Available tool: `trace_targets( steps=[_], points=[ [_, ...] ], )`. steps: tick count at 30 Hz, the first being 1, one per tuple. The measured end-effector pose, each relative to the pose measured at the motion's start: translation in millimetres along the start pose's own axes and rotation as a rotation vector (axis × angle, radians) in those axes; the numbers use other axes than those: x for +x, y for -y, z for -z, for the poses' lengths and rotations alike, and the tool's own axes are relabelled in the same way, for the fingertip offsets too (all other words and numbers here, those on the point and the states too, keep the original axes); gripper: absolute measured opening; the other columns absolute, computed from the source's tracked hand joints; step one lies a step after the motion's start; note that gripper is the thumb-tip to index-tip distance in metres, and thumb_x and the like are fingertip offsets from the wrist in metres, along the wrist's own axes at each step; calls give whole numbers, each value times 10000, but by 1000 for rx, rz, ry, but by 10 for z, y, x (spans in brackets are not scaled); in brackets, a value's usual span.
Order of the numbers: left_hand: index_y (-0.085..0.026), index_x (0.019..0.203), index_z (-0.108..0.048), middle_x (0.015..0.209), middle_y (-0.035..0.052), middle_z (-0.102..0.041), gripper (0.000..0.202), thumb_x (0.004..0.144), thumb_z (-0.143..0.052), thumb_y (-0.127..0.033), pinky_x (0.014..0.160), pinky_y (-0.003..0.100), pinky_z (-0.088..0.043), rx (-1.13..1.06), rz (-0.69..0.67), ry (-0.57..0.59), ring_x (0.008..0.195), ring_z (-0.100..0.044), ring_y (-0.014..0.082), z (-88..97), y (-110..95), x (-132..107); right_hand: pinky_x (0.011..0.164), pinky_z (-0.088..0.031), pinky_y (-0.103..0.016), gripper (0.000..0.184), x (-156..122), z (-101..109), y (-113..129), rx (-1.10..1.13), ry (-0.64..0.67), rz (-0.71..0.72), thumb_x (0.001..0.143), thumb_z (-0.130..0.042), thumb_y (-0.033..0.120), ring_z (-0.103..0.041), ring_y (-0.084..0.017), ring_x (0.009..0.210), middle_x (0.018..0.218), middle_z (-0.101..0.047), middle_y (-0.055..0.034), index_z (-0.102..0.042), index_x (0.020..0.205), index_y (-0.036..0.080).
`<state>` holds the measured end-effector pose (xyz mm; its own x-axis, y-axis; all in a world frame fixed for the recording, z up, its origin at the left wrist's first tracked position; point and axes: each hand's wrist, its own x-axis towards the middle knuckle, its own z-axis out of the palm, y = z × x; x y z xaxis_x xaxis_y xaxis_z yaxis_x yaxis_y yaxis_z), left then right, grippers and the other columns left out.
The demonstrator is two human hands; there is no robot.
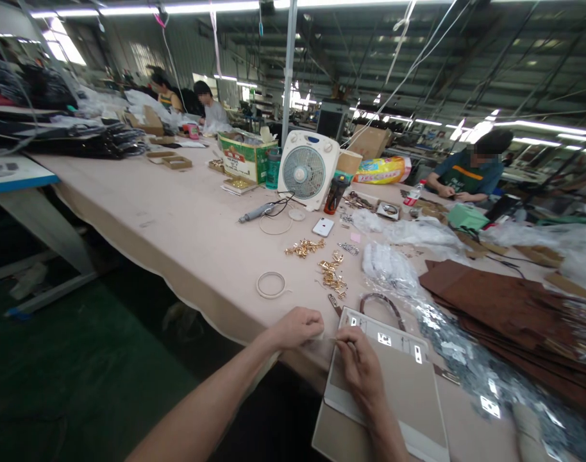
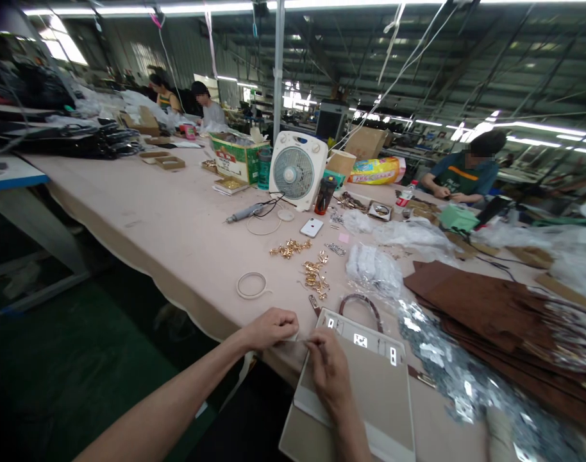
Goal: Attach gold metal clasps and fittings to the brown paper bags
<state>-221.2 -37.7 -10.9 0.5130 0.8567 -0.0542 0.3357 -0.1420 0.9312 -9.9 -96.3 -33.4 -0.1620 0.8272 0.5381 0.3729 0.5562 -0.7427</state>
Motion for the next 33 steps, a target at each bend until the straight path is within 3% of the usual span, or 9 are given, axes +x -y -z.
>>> trace_targets(
  steps=[3,5,7,10,13,18,22,33],
  points=[
    [-176,743,-592,651,-33,-521,232,832,-519,-377,587,209,-336,0,-33,16,641,-454,128,0,-36,-21,855,-520,-349,114,-22,261,-33,61,-242,-140,1006,-580,323,-645,-225,943,952,-678,-56,-644,984,231],
    [-182,731,-575,670,-27,-523,253,863,-506,-387,593,209,-328,-3,-60,28,655,-456,133,-11,-62,-34,873,-514,-352,170,-27,560,-93,29,-381,-218,1006,-587,374,-644,-223,957,980,-683,-61,-651,1023,218],
    [-190,738,-575,691,-27,-525,296,903,-499,-423,602,205,-329,-7,-61,22,666,-461,137,-23,-64,-28,944,-498,-374,224,-29,930,-168,-53,-442,-261,1002,-589,421,-635,-230,1032,1064,-682,-77,-657,1027,210],
    [-196,780,-605,703,-29,-529,344,944,-494,-477,625,207,-344,-8,-41,54,667,-468,142,-24,-14,22,1049,-458,-421,281,-42,1464,-265,-199,-351,-317,986,-587,473,-580,-268,1220,1262,-639,-110,-678,943,210],
    [-185,836,-651,780,-3,-598,391,956,-491,-521,693,227,-391,42,-75,106,754,-535,172,-17,56,82,1067,-450,-432,277,-65,1789,-338,-261,-139,-404,970,-588,463,-567,-279,1264,1333,-616,-114,-693,897,217],
    [-173,882,-672,809,7,-618,436,976,-471,-548,724,249,-402,110,-98,127,779,-550,182,-19,130,116,1120,-396,-448,227,-50,1920,-472,-293,62,-457,945,-595,422,-573,-271,1263,1320,-636,-105,-687,884,223],
    [-172,879,-667,807,3,-609,429,980,-479,-545,710,249,-391,98,-100,118,771,-545,177,-16,123,108,1059,-445,-420,208,19,1960,-557,-248,166,-478,941,-586,403,-606,-253,1183,1275,-652,-96,-658,864,225],
    [-172,875,-667,837,14,-645,401,976,-485,-515,747,261,-408,84,-105,93,812,-573,193,-13,57,80,1013,-471,-416,270,130,2019,-601,-248,269,-451,949,-603,444,-635,-267,1124,1230,-678,-93,-659,816,217]
  ],
)
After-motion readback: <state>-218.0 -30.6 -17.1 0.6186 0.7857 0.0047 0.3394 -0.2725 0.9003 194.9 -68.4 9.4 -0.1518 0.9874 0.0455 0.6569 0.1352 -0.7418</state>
